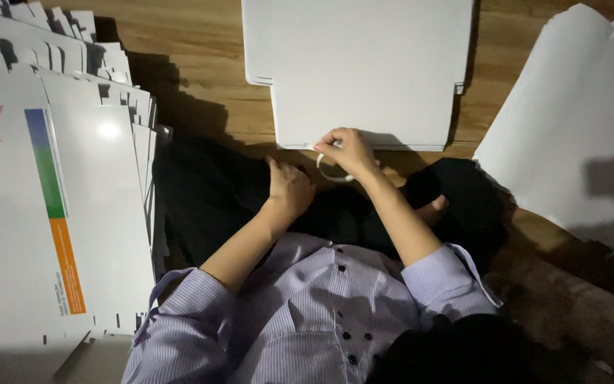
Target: The person tapes white paper sheets together while sitting on the floor. They use a roll of tape to apply strips to the edges of large paper boards, then stack the taped sheets on top of each other.
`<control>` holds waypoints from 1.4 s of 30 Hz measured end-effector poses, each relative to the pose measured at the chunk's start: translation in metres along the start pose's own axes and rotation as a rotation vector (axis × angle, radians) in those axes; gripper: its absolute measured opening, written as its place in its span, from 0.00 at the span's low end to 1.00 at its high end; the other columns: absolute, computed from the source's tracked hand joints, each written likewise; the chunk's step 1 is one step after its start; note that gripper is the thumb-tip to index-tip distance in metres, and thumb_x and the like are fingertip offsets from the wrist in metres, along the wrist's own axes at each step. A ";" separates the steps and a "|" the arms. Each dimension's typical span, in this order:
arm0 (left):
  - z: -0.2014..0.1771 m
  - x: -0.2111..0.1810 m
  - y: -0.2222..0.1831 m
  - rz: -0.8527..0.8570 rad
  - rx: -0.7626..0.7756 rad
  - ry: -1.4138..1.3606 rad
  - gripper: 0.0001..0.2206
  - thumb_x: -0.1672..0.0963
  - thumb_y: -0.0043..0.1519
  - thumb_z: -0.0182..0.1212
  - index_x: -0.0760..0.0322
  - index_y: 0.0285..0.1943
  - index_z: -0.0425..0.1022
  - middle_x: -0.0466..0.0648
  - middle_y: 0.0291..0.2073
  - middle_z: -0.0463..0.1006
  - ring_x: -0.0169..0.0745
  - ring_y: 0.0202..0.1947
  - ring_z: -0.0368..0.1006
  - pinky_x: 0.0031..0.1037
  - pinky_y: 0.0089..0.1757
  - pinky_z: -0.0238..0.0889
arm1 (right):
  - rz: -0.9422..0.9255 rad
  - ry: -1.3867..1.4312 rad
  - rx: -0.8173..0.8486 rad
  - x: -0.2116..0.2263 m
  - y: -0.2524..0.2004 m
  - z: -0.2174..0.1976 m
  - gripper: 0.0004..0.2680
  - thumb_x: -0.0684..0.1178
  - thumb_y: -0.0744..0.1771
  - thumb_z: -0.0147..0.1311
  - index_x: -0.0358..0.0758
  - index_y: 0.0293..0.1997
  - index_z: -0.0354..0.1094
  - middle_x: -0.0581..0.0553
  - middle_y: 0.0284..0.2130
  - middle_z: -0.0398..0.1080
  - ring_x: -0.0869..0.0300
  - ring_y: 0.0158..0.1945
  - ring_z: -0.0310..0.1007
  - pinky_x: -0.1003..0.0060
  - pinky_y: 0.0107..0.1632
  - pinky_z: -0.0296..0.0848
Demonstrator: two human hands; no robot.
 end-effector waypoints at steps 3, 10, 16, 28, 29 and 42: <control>0.003 -0.004 -0.002 0.018 0.170 0.002 0.26 0.46 0.62 0.27 0.64 0.56 0.65 0.53 0.51 0.68 0.55 0.55 0.58 0.60 0.55 0.30 | -0.029 -0.109 -0.029 0.007 0.017 0.021 0.04 0.49 0.57 0.60 0.46 0.26 0.72 0.48 0.23 0.72 0.54 0.34 0.72 0.64 0.37 0.68; -0.031 0.007 -0.037 0.059 0.271 0.117 0.29 0.45 0.62 0.22 0.64 0.57 0.64 0.53 0.54 0.66 0.54 0.57 0.56 0.62 0.55 0.23 | 0.034 -0.316 -0.023 0.012 0.039 0.044 0.03 0.56 0.56 0.58 0.56 0.20 0.70 0.58 0.19 0.69 0.63 0.30 0.71 0.72 0.33 0.66; -0.040 0.017 -0.047 0.034 0.244 0.124 0.27 0.45 0.63 0.25 0.61 0.55 0.67 0.50 0.52 0.69 0.51 0.57 0.57 0.62 0.55 0.16 | 0.055 -0.343 -0.032 0.003 0.044 0.050 0.03 0.55 0.55 0.58 0.56 0.19 0.70 0.57 0.17 0.68 0.62 0.27 0.70 0.72 0.30 0.66; -0.038 0.023 -0.039 0.003 0.211 0.115 0.28 0.43 0.61 0.27 0.61 0.54 0.67 0.52 0.52 0.68 0.53 0.56 0.57 0.65 0.54 0.14 | 0.121 -0.329 -0.006 0.002 0.045 0.053 0.04 0.55 0.54 0.57 0.54 0.21 0.72 0.55 0.15 0.67 0.59 0.26 0.69 0.69 0.28 0.66; -0.041 0.026 -0.039 -0.013 0.212 0.133 0.29 0.43 0.61 0.27 0.62 0.55 0.67 0.53 0.52 0.68 0.54 0.56 0.58 0.65 0.54 0.16 | 0.143 -0.328 0.005 0.000 0.047 0.054 0.04 0.56 0.54 0.57 0.54 0.21 0.72 0.56 0.14 0.67 0.59 0.26 0.69 0.68 0.28 0.66; -0.026 0.040 -0.015 -0.114 0.155 0.032 0.35 0.44 0.59 0.32 0.71 0.68 0.32 0.57 0.56 0.60 0.55 0.58 0.52 0.67 0.53 0.16 | 0.236 -0.290 0.006 0.022 0.046 0.044 0.03 0.52 0.53 0.56 0.53 0.20 0.72 0.53 0.14 0.69 0.57 0.27 0.71 0.67 0.28 0.68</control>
Point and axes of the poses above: each hand's wrist, its own y-axis towards the middle knuckle, its own z-axis out of the palm, x = y × z, the point moved 5 cm from there along y, towards the middle knuckle
